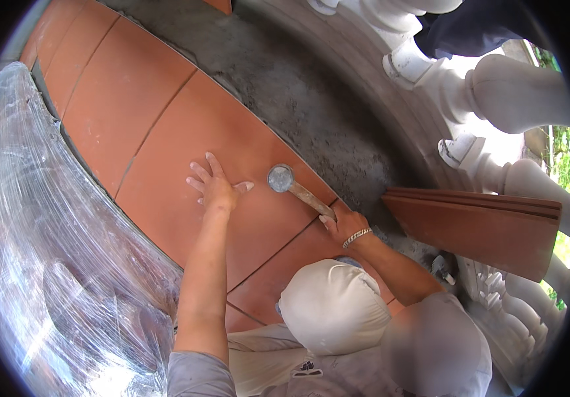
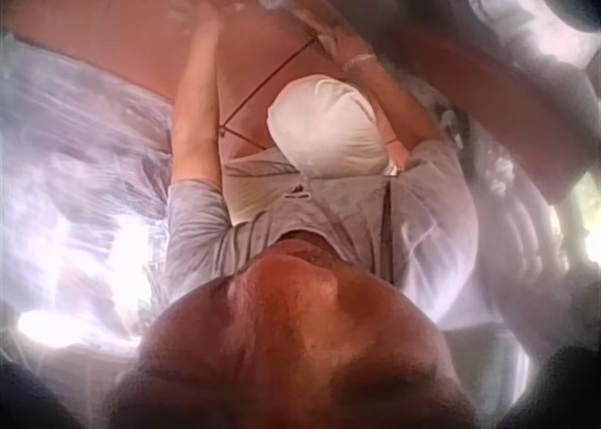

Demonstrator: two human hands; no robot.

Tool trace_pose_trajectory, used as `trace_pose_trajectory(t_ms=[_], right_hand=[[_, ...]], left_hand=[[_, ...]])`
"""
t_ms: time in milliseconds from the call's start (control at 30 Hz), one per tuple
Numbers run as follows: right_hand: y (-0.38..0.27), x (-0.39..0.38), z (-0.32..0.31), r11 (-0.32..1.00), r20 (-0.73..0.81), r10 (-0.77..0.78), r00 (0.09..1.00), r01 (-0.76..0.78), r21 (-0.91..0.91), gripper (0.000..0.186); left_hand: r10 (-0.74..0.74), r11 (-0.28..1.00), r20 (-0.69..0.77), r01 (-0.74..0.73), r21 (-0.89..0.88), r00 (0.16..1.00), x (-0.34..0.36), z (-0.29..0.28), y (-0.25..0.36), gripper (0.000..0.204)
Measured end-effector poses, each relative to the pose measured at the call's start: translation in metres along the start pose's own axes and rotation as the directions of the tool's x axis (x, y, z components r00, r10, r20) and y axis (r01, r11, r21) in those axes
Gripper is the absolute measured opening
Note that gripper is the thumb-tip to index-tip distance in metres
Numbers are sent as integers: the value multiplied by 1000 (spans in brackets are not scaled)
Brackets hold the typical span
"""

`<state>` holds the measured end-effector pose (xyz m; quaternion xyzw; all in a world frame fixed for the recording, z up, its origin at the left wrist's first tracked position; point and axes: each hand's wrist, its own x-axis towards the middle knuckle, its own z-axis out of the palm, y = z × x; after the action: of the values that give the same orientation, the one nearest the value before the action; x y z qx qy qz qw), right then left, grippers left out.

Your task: The person kneels on a tiled floor and uses a rubber mallet to tap terracotta tiles into place along a curved walkway. They repeatedly position tiles, tap them to level, and adjust placement while working near a plastic-wrapped stack of materials.

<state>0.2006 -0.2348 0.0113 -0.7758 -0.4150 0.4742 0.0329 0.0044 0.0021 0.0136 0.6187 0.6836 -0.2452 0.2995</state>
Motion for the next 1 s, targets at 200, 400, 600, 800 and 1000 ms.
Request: trace_pose_trajectory(t_ms=[200,400,600,800,1000], right_hand=[[-29,6,-9,947,-149,-270,951,290,137,48],[-36,30,-6,999,-5,-49,999,49,-5,51],[-35,30,0,996,-48,-73,996,71,-52,50],[-47,26,-4,970,-90,-205,975,215,113,48],[-51,34,1,995,-58,-76,995,79,56,47]], left_hand=[[-5,999,-10,6,34,1000,14,6,-5,125],[7,999,-18,-7,44,1000,10,4,-4,128],[3,999,-8,-3,33,1000,3,-3,-1,130],[-9,999,6,9,31,1000,2,-4,-1,129],[15,1000,-10,-15,-3,1000,0,-5,-1,129]])
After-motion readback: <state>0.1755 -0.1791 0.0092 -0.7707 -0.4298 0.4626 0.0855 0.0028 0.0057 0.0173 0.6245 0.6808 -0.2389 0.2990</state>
